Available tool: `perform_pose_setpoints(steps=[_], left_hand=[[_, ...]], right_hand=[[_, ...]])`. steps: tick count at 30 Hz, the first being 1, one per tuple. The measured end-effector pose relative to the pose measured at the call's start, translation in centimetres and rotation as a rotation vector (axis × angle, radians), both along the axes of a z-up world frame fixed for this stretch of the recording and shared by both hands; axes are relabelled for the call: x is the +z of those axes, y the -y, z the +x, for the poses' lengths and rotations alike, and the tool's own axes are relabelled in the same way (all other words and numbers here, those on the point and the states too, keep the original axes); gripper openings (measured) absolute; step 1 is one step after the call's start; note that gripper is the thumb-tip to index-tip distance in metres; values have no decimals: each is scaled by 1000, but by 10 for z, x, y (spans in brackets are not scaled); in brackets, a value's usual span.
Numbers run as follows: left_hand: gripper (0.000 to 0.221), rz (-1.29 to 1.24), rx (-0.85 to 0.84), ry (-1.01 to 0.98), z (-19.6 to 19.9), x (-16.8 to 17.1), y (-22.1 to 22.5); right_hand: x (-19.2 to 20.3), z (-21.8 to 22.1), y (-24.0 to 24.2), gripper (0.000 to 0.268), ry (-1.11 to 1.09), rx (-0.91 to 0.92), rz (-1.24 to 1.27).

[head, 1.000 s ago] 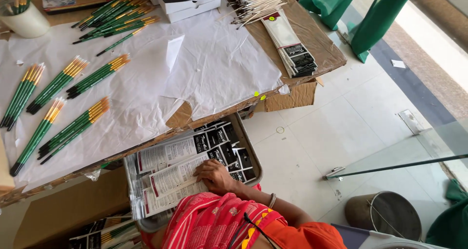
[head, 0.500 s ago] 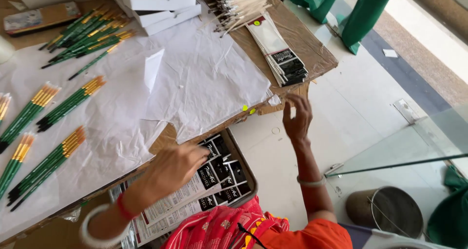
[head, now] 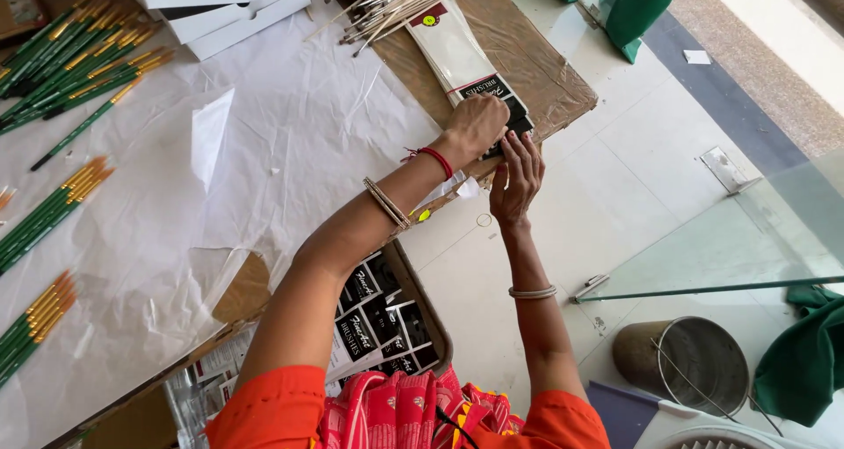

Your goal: The person picks up paintbrushes from a table and places them into plastic sleeves, then organizes the sleeved brushes into boxes.

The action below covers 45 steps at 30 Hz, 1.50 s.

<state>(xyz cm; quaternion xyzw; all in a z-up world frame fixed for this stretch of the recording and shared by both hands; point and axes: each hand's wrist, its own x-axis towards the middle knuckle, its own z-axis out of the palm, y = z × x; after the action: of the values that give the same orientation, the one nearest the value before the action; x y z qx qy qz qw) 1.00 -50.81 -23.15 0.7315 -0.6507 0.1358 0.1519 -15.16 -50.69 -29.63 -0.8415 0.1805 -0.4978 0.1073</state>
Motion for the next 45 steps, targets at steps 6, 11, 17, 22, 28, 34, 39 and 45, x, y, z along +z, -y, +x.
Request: perform_pose_setpoints(steps=[6,11,17,22,28,34,39,45], left_hand=[[16,190,-63,-137,48,4,17],[14,-386,-275,-339,101,14,18],[12,-68,-104,-1109,93,46,2],[9,-4,51,-1259,94,44,2],[13,-25,65,-1341,96,42,4],[14,-360,-135,-717,128,-9,51],[18,-130,-63,-401,68,47,10],[16,155,-62,-99,42,14,34]], right_hand=[[-4,6,1,35,117,-41,-31],[46,13,21,22,89,-71,45],[109,42,17,23,58,119,33],[98,43,20,30,203,62,169],[104,33,24,25,166,84,134],[103,39,35,24,89,147,196],[84,58,41,24,-301,257,-20],[58,62,51,20,-601,114,82]])
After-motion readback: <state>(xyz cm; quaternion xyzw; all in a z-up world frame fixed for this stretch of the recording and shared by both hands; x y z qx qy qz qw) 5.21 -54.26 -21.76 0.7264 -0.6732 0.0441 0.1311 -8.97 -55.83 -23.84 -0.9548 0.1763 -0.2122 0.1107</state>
